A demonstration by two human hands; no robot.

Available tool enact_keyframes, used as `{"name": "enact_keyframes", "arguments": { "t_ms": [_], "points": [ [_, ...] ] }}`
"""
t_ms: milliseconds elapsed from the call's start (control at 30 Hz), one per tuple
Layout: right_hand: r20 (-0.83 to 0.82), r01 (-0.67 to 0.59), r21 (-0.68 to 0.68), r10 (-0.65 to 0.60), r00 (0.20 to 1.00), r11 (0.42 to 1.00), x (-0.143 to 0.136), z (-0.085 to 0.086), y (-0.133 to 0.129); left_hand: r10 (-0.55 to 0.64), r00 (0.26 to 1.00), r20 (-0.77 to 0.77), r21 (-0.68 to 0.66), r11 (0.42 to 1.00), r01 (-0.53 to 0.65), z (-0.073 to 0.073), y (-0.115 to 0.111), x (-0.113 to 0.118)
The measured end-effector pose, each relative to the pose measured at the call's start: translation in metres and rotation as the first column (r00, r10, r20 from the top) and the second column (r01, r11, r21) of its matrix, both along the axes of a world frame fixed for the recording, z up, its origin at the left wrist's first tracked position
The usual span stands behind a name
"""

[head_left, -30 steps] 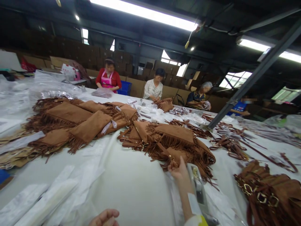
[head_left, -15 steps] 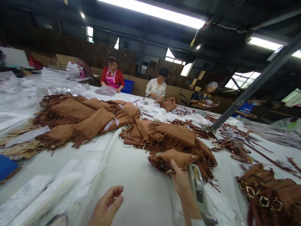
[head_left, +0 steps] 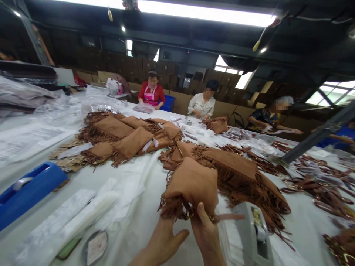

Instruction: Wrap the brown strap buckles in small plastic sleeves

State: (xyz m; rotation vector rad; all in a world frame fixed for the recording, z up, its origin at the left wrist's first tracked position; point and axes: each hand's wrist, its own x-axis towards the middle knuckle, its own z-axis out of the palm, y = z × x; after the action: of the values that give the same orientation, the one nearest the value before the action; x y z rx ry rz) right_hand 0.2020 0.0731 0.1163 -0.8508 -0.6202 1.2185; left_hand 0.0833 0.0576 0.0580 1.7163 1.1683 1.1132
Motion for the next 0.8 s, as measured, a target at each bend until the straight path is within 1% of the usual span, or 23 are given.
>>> {"name": "enact_keyframes", "arguments": {
  "t_ms": [67,133,200,233,300,367,433,467,533,567,600,667,733,800],
  "points": [
    [0.030,-0.009,0.013,0.008,1.000,1.000,-0.001,0.005,-0.003,-0.080,0.995,0.057,-0.062,0.995,0.083,0.009,-0.004,0.004],
    [0.066,-0.001,0.036,-0.001,0.998,0.999,0.000,0.008,-0.003,-0.158,0.980,0.119,-0.164,0.970,0.176,0.016,-0.008,0.008],
    [0.130,0.041,0.065,-0.049,0.990,0.997,0.002,0.007,0.003,-0.173,0.966,0.194,-0.297,0.928,0.226,0.015,-0.013,0.009],
    [0.183,0.066,0.074,-0.079,0.980,0.995,0.004,0.004,0.008,-0.156,0.959,0.236,-0.365,0.900,0.236,0.012,-0.017,0.008],
    [0.326,0.109,0.048,-0.119,0.938,0.993,0.006,-0.009,0.019,-0.109,0.937,0.331,-0.480,0.836,0.267,-0.001,-0.024,0.004],
    [0.456,0.150,-0.061,-0.106,0.884,0.987,0.009,-0.029,0.027,-0.049,0.908,0.416,-0.583,0.752,0.308,-0.018,-0.032,-0.002],
    [0.519,0.168,-0.215,-0.033,0.854,0.962,0.011,-0.053,0.026,0.062,0.893,0.447,-0.695,0.652,0.303,-0.034,-0.040,-0.011],
    [0.534,0.154,-0.279,0.020,0.845,0.948,0.012,-0.065,0.021,0.126,0.887,0.445,-0.744,0.603,0.288,-0.040,-0.044,-0.015],
    [0.580,0.106,-0.354,0.130,0.804,0.929,0.012,-0.084,0.002,0.235,0.867,0.440,-0.806,0.529,0.266,-0.045,-0.051,-0.022],
    [0.602,0.081,-0.387,0.185,0.777,0.919,0.010,-0.091,-0.011,0.263,0.850,0.457,-0.813,0.512,0.278,-0.044,-0.054,-0.025],
    [0.607,0.036,-0.427,0.257,0.752,0.904,0.008,-0.097,-0.025,0.274,0.832,0.483,-0.807,0.508,0.302,-0.043,-0.057,-0.027],
    [0.558,-0.105,-0.515,0.426,0.712,0.850,0.001,-0.101,-0.053,0.248,0.804,0.541,-0.773,0.523,0.360,-0.039,-0.062,-0.030],
    [0.478,-0.245,-0.557,0.548,0.686,0.793,-0.009,-0.098,-0.074,0.193,0.802,0.565,-0.742,0.545,0.392,-0.038,-0.069,-0.033],
    [0.423,-0.320,-0.548,0.586,0.691,0.773,-0.020,-0.090,-0.087,0.132,0.834,0.536,-0.720,0.587,0.370,-0.040,-0.076,-0.037]
  ]
}}
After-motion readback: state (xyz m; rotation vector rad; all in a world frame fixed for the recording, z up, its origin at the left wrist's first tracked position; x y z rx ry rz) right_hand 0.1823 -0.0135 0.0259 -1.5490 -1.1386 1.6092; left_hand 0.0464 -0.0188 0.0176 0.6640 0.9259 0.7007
